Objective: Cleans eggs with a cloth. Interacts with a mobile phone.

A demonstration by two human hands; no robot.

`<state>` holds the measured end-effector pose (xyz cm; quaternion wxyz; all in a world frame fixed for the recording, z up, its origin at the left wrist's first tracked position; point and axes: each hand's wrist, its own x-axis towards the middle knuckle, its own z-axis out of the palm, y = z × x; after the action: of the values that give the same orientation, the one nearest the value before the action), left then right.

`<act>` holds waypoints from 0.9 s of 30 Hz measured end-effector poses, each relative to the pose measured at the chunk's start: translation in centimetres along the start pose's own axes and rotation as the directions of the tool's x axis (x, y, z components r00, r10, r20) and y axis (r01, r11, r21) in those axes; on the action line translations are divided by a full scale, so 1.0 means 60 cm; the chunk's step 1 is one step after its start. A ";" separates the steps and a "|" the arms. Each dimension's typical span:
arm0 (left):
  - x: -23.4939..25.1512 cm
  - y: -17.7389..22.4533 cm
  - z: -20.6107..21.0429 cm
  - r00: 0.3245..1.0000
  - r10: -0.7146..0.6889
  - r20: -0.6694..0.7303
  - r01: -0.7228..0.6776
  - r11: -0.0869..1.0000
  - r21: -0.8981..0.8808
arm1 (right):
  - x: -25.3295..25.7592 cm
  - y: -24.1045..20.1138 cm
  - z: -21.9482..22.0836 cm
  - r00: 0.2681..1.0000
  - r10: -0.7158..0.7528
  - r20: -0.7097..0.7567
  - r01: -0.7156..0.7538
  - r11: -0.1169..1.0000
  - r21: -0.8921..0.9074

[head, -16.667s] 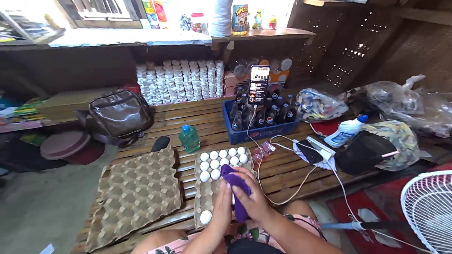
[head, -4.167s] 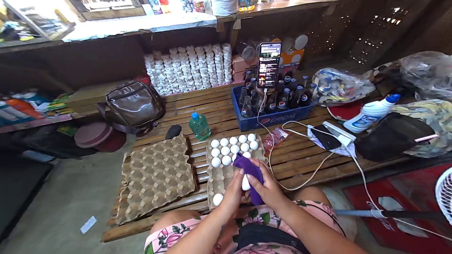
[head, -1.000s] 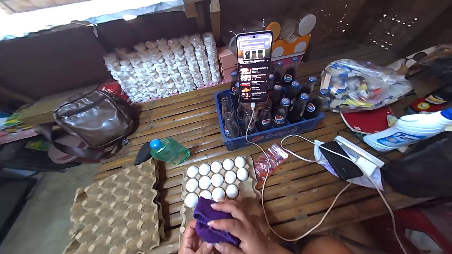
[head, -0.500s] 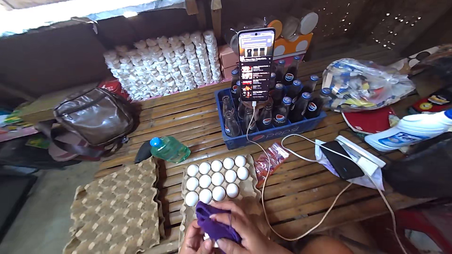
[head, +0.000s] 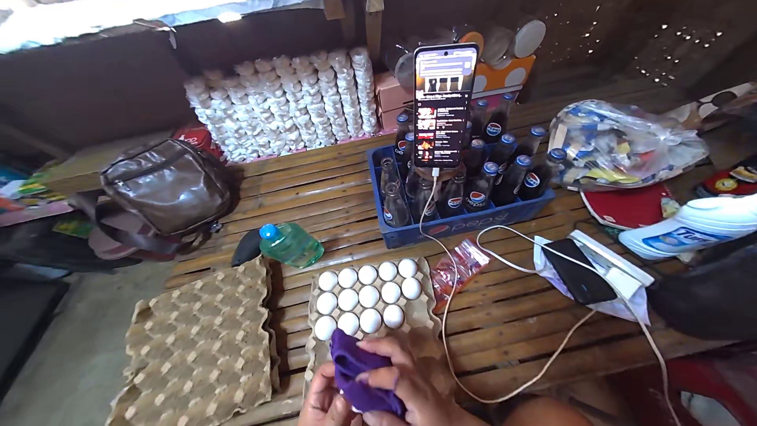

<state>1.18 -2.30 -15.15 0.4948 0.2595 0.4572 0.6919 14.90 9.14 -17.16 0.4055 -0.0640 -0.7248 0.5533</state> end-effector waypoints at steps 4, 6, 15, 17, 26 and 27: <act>0.000 0.003 0.004 1.000 -0.008 -0.026 0.007 1.000 -0.022 | -0.004 0.009 0.004 0.997 -0.082 -0.004 0.081 0.996 -0.047; 0.000 -0.005 -0.004 0.996 0.053 0.067 -0.056 0.998 0.041 | -0.003 0.001 0.001 1.000 -0.003 -0.018 0.003 1.000 0.026; 0.002 -0.010 -0.008 0.998 0.041 0.045 -0.043 0.999 0.031 | -0.001 0.001 -0.003 0.999 0.044 -0.004 -0.044 0.997 0.061; 0.003 -0.004 -0.003 1.000 0.008 -0.010 -0.008 1.000 0.004 | -0.001 0.009 -0.002 1.000 -0.028 0.005 0.028 0.999 -0.014; 0.001 -0.012 -0.010 0.986 0.075 0.152 -0.086 0.994 0.071 | -0.007 0.003 -0.006 0.995 0.099 -0.015 -0.096 0.984 0.149; 0.001 -0.012 -0.010 0.990 0.061 0.128 -0.069 0.996 0.060 | -0.006 0.002 -0.006 0.995 0.097 -0.006 -0.096 0.987 0.126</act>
<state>1.01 -2.39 -16.07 0.4912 0.3331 0.4386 0.6748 15.32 9.28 -17.40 0.3857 -0.0765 -0.6821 0.6166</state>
